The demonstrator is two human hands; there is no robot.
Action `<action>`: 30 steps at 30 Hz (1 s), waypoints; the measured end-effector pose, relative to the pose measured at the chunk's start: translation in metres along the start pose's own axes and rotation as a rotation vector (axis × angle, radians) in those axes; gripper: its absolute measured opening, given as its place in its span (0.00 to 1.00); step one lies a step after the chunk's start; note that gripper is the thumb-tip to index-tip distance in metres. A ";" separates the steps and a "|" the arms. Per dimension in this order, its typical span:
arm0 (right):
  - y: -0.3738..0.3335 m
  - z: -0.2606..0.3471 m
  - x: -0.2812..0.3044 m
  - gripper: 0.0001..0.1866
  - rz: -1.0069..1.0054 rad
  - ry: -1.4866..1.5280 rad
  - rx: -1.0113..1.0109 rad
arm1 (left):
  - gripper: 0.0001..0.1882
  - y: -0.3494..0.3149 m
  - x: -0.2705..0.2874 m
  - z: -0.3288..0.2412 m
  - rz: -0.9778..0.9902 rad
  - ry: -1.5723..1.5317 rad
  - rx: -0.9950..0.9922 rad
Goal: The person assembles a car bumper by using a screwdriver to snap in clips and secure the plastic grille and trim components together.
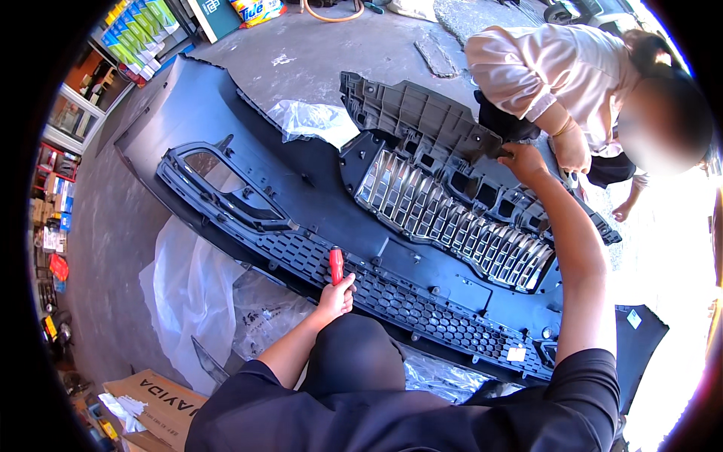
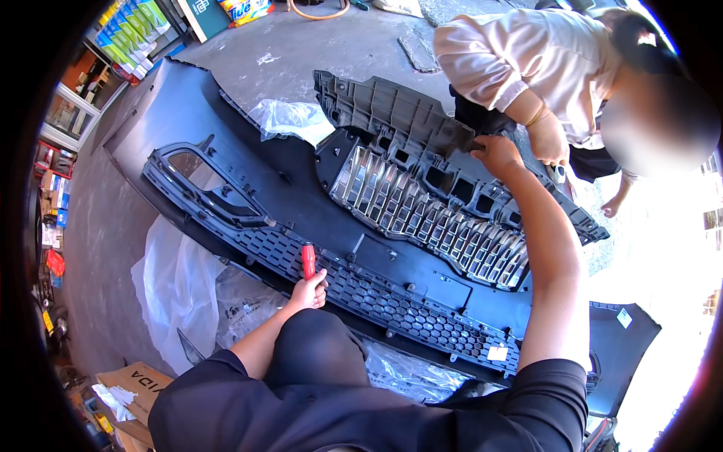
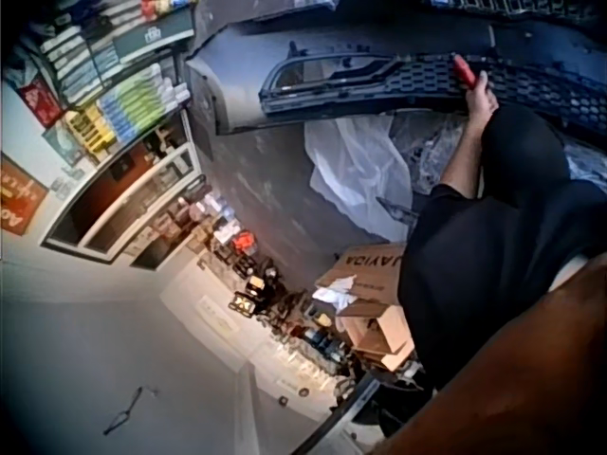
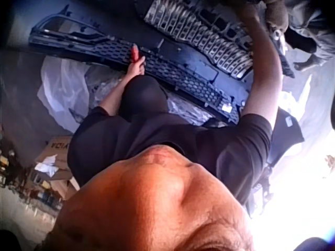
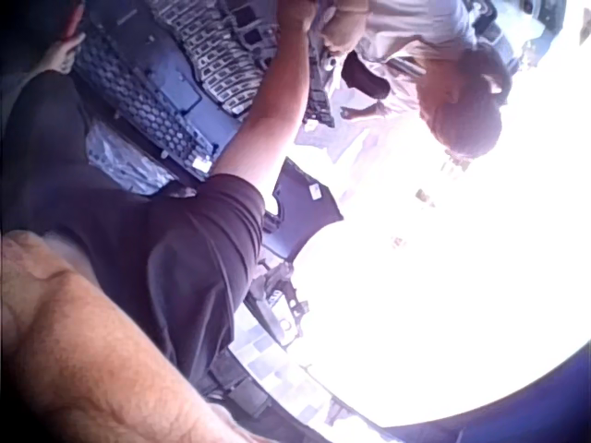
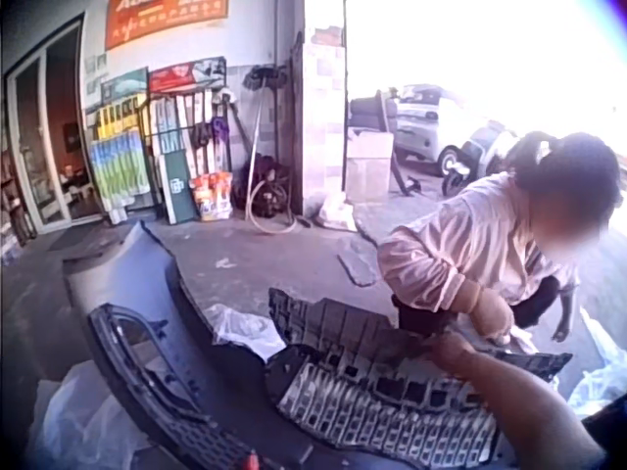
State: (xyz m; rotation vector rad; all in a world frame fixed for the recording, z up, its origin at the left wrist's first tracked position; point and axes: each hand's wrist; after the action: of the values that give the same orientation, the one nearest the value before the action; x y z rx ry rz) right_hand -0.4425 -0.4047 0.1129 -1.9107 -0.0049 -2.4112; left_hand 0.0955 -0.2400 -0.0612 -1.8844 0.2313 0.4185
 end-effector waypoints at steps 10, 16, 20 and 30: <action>0.002 -0.020 0.020 0.19 0.141 0.027 -0.037 | 0.21 0.005 0.003 -0.004 0.023 0.007 0.045; -0.002 0.003 0.018 0.21 0.109 0.049 -0.133 | 0.22 0.000 -0.003 -0.006 -0.002 0.032 0.050; -0.001 0.011 0.018 0.21 0.094 -0.013 -0.066 | 0.23 0.001 0.000 -0.003 0.019 0.054 0.047; 0.007 0.001 0.017 0.22 0.116 -0.102 0.025 | 0.22 -0.001 0.000 -0.006 0.044 0.008 0.032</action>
State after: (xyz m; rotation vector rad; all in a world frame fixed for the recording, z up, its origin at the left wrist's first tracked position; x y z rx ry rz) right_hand -0.4453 -0.4123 0.1296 -1.9632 0.0679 -2.2279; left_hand 0.0968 -0.2451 -0.0591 -1.8522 0.2837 0.4348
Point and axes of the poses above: each hand's wrist, its own y-axis towards the middle knuckle, its own x-axis out of the back of the hand, z = x × y, and after that the axes turned 7 degrees about x, right-handed
